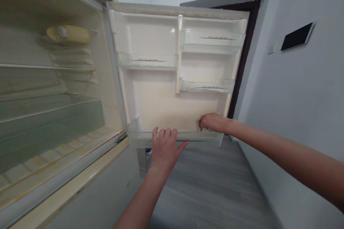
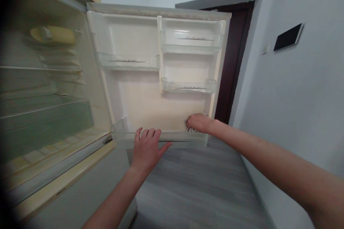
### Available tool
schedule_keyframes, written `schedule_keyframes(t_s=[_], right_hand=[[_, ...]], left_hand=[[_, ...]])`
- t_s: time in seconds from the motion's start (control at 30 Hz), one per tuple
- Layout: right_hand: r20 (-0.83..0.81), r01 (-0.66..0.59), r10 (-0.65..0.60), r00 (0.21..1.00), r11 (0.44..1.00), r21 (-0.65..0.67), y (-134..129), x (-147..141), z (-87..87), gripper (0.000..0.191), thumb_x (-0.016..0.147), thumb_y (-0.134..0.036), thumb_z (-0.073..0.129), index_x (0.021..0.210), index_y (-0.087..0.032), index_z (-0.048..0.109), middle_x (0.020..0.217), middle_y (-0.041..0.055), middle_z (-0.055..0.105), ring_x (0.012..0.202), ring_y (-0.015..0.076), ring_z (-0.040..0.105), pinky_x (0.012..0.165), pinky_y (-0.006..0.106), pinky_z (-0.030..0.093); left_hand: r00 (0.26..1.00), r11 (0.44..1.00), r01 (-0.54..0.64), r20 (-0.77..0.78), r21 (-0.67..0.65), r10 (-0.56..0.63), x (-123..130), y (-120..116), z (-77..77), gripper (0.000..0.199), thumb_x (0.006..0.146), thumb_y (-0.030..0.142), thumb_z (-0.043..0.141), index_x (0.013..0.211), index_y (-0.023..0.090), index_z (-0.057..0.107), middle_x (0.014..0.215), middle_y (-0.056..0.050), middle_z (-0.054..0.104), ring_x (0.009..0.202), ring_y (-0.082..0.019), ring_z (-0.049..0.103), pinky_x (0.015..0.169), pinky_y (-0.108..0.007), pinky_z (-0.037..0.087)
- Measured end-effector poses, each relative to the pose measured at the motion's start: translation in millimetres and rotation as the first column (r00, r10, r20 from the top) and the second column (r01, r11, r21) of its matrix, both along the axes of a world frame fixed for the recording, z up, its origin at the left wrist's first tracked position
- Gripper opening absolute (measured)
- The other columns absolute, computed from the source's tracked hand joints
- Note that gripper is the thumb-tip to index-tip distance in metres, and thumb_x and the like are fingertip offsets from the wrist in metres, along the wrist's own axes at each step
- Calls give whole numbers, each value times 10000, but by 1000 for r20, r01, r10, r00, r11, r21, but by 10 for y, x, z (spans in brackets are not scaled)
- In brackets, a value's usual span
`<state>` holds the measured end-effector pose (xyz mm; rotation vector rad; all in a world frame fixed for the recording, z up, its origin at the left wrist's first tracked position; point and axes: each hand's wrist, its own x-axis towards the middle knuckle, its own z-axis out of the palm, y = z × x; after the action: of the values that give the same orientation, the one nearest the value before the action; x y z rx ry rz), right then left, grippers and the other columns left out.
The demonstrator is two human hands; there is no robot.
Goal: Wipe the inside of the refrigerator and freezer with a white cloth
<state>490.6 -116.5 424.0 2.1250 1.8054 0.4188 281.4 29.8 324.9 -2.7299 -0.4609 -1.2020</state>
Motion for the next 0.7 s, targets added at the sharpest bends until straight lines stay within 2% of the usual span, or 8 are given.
schedule_keyframes(t_s=[0.07, 0.13, 0.23, 0.3, 0.4, 0.5, 0.6, 0.7], right_hand=[[45, 138, -132, 990, 980, -142, 37, -56, 12, 217, 944, -125, 611, 997, -173, 816, 1037, 129, 782, 1007, 278, 744, 769, 318, 543], [130, 182, -164, 978, 973, -144, 52, -113, 109, 232, 948, -114, 585, 1004, -140, 808, 1034, 152, 775, 974, 308, 742, 752, 355, 544], [309, 63, -76, 948, 997, 50, -16, -167, 350, 265, 949, -55, 519, 941, -73, 783, 989, 190, 753, 976, 320, 711, 800, 400, 551], [422, -31, -54, 905, 981, 190, -104, -185, 500, 299, 952, -23, 471, 943, -46, 769, 990, 210, 736, 1020, 323, 682, 871, 423, 546], [486, -9, -123, 865, 965, 261, -214, -226, 597, 303, 959, -22, 455, 992, -34, 756, 1040, 221, 725, 1066, 338, 664, 917, 446, 542], [397, 158, -209, 894, 975, 158, -219, -317, 535, 283, 968, -45, 482, 1041, -58, 755, 1059, 203, 738, 1032, 343, 701, 862, 448, 564], [273, 342, -326, 905, 940, -13, -109, -425, 423, 299, 972, -45, 491, 1056, -70, 776, 1052, 213, 757, 1017, 364, 737, 853, 478, 579], [206, 404, -382, 901, 912, -76, 47, -475, 353, 295, 950, -19, 509, 1048, -45, 786, 1074, 267, 745, 1075, 397, 727, 877, 519, 583]], left_hand=[[1000, 1000, -1, 6, 8, 1, 8, 3, -8, 481, 906, 597, 671, 1135, 174, 672, 1029, -92, 677, 1055, -314, 585, 1176, -580, 313], [1000, 1000, -4, 15, 16, 4, 11, 5, -16, 482, 906, 598, 671, 1132, 172, 674, 1025, -93, 679, 1052, -317, 584, 1173, -582, 315], [1000, 1000, -2, 24, 27, 1, 10, 9, -21, 487, 902, 597, 675, 1135, 169, 674, 1017, -93, 681, 1045, -318, 585, 1166, -588, 320], [1000, 999, 2, 20, 37, -3, 5, 14, -23, 489, 906, 602, 668, 1129, 166, 671, 1015, -93, 677, 1039, -317, 586, 1163, -593, 322], [1000, 999, 6, 9, 47, -6, -6, 32, -28, 488, 918, 607, 644, 1119, 163, 670, 1006, -94, 670, 1033, -318, 589, 1160, -597, 326], [1000, 999, 14, 10, 52, -15, -16, 53, -36, 499, 922, 614, 633, 1128, 161, 669, 1002, -96, 665, 1035, -322, 590, 1155, -605, 330], [1000, 999, 17, 15, 50, -18, -25, 59, -35, 503, 921, 615, 632, 1135, 160, 667, 1010, -98, 663, 1040, -323, 589, 1153, -606, 335], [1000, 999, 20, 13, 36, -20, -31, 41, -20, 493, 919, 615, 636, 1114, 164, 671, 1008, -96, 662, 1046, -324, 589, 1159, -606, 331]])
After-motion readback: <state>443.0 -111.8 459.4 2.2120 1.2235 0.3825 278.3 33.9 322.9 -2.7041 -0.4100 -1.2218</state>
